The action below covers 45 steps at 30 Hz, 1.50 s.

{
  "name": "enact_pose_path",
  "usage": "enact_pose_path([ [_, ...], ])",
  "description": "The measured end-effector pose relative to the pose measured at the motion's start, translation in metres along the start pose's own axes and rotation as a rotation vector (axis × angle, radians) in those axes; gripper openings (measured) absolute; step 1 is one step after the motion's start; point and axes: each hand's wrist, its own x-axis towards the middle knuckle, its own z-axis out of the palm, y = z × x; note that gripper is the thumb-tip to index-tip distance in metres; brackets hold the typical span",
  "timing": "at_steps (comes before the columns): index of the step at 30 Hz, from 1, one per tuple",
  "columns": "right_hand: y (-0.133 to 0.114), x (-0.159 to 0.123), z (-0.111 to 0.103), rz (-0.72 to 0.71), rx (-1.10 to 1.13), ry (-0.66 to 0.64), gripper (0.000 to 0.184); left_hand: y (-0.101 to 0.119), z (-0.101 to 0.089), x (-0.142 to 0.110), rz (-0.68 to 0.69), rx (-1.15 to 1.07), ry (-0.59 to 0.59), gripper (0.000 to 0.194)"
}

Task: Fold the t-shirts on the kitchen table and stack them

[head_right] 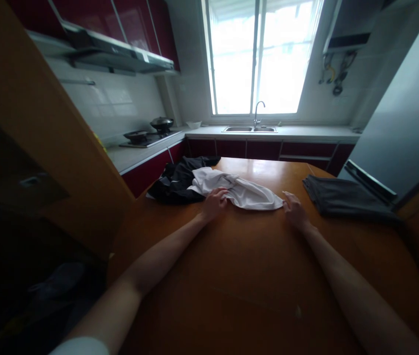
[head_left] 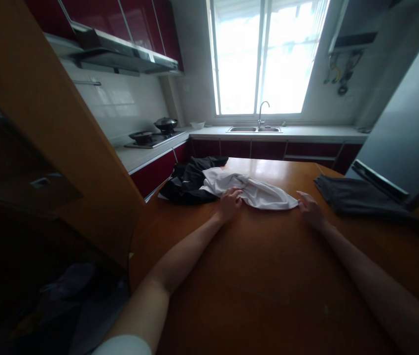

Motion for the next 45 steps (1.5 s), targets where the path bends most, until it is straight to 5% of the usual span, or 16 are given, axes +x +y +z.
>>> enact_pose_path([
  [4,-0.026,-0.001,-0.006,-0.225,-0.001,-0.036,0.041,-0.015,-0.001,-0.002,-0.229,0.202,-0.064,0.033],
  [10,-0.086,-0.023,0.014,-0.439,-0.086,-0.345,0.044,-0.022,-0.002,-0.002,-0.186,0.247,-0.211,0.030],
  [14,-0.108,-0.031,0.018,-0.372,-0.241,-0.438,0.050,-0.026,-0.004,-0.002,-0.154,0.171,-0.209,0.023],
  [21,-0.075,-0.016,0.003,0.124,-0.399,-0.324,0.050,-0.019,0.000,-0.002,0.236,-0.205,-0.270,0.025],
  [25,-0.045,-0.012,-0.005,0.306,-0.375,-0.162,0.054,-0.010,0.002,0.001,0.184,-0.124,-0.084,0.027],
  [31,-0.063,-0.015,0.003,0.011,-0.269,-0.102,0.047,-0.019,-0.001,0.002,-0.058,0.124,-0.191,0.043],
  [36,-0.098,-0.027,0.027,-0.332,-0.182,-0.332,0.047,-0.019,-0.001,0.000,-0.025,0.159,-0.208,0.033],
  [40,-0.104,-0.032,0.030,-0.299,-0.215,-0.502,0.054,-0.019,0.002,0.001,0.148,0.145,-0.263,0.044],
  [45,-0.106,-0.031,0.024,-0.211,-0.246,-0.511,0.057,-0.018,0.003,0.007,0.185,0.131,-0.345,0.038],
])
